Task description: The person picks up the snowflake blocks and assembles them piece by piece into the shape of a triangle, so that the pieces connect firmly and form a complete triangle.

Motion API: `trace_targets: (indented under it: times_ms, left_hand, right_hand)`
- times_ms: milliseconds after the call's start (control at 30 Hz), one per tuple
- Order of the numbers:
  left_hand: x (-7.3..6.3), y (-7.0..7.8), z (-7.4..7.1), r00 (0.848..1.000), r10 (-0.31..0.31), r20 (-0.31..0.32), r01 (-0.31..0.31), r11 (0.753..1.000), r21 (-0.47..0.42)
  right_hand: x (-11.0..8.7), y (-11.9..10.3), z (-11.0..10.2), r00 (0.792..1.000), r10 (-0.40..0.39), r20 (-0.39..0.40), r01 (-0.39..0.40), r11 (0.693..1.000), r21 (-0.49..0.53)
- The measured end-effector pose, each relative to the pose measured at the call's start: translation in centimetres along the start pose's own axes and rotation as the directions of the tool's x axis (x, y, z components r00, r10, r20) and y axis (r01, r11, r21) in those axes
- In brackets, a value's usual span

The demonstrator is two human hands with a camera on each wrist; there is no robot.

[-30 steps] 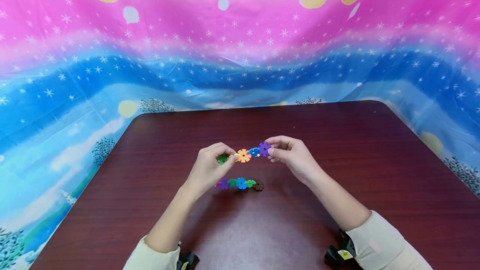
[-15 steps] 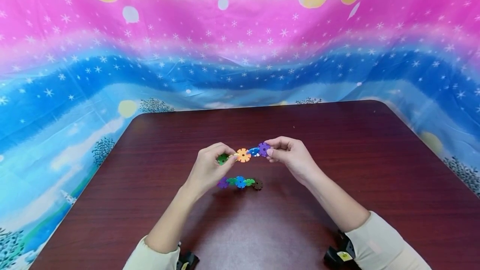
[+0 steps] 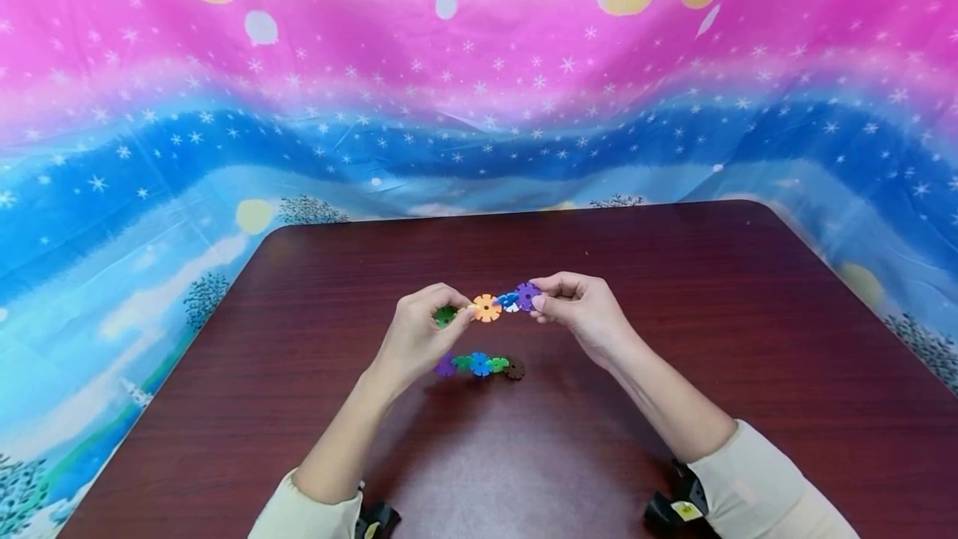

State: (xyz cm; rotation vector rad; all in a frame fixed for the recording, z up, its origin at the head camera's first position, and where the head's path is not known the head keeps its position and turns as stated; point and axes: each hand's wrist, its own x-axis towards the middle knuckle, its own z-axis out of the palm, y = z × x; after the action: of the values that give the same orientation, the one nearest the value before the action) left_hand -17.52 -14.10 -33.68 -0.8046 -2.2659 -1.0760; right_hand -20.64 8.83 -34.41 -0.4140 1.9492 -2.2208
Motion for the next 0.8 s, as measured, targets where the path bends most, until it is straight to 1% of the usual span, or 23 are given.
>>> trace_targets:
  times_ms: [100, 267, 367, 600, 667, 733, 800]
  left_hand:
    - [0.0, -0.1, 0.0, 1.0, 0.013, -0.002, -0.013, 1.0, -0.002]
    - [0.1, -0.2, 0.1, 1.0, 0.015, 0.016, -0.015, 1.0, 0.001]
    - [0.1, -0.2, 0.2, 1.0, 0.017, 0.015, -0.017, 1.0, 0.006]
    - [0.2, -0.3, 0.2, 1.0, 0.024, -0.02, -0.024, 1.0, -0.001]
    - [0.2, -0.4, 0.1, 1.0, 0.023, -0.019, -0.023, 1.0, 0.0]
    - [0.2, -0.3, 0.0, 1.0, 0.018, -0.015, -0.018, 1.0, 0.0]
    - [0.2, -0.3, 0.0, 1.0, 0.001, -0.01, -0.001, 1.0, 0.008]
  right_hand:
    - [0.1, 0.0, 0.0, 1.0, 0.002, 0.017, -0.002, 1.0, -0.012]
    - [0.3, -0.1, -0.3, 0.999, 0.022, 0.048, -0.019, 0.999, -0.049]
    - [0.4, -0.3, -0.5, 0.997, 0.037, 0.068, -0.033, 0.997, -0.068]
    - [1.3, -0.3, -0.9, 0.992, 0.048, 0.114, -0.037, 0.995, -0.097]
    - [1.6, -0.1, -0.9, 0.995, 0.037, 0.094, -0.026, 0.993, -0.113]
    - [2.0, 0.2, -1.0, 0.999, 0.007, 0.05, 0.002, 0.984, -0.179]
    - [2.4, 0.7, -1.1, 1.0, -0.013, -0.002, 0.012, 0.965, -0.264]
